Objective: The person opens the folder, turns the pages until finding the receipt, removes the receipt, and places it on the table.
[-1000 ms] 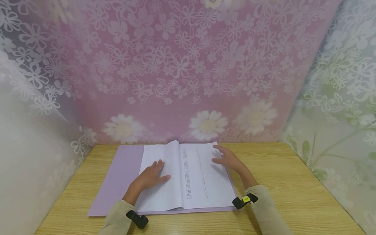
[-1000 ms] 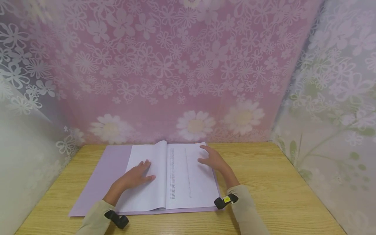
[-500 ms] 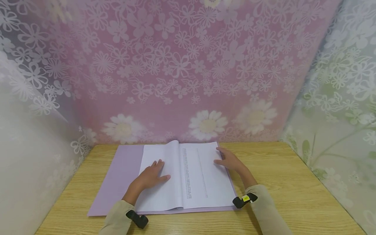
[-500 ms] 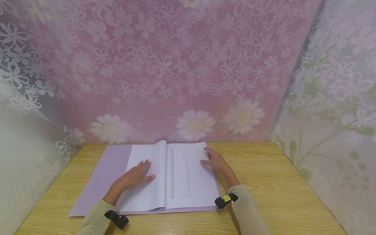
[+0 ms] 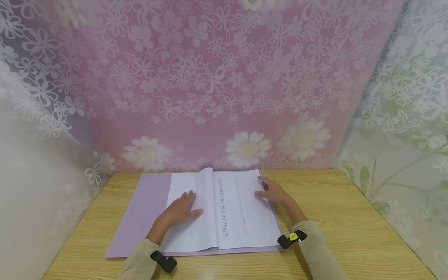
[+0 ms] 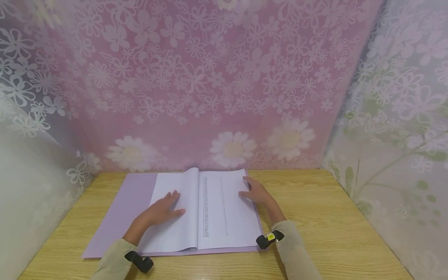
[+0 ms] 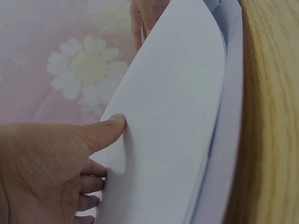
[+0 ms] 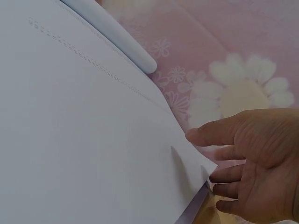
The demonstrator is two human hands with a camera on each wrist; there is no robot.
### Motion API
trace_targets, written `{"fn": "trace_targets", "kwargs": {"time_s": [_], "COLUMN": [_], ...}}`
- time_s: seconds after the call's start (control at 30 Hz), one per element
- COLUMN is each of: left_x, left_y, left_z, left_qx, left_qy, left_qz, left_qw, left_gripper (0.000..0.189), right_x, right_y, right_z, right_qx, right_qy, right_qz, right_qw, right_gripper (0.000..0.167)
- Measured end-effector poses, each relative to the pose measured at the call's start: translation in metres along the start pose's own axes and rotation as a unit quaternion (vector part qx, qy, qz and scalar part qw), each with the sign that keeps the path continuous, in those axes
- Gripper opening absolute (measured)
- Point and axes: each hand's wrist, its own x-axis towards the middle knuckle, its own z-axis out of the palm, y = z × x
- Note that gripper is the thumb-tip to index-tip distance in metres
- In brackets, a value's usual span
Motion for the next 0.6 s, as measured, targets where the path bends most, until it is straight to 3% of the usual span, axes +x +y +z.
{"fn": "trace_targets", "kwargs": {"time_s": [0.6], "left_x": [-0.0003], "left_y": [-0.0002], "left_z": [0.0012], "left_qx": [-0.005], "left_qy": [0.001], "left_qz": [0.002], "left_qw": [1.0], "left_gripper": [0.082], "right_x": [-0.0029], "right_y": [-0.0058], "right_z": [-0.0036], "right_qx": [0.011], "right_qy": [-0.021], "right_qz": [-0.011], "right_qw": [0.9997], "right_gripper": [0.073]}}
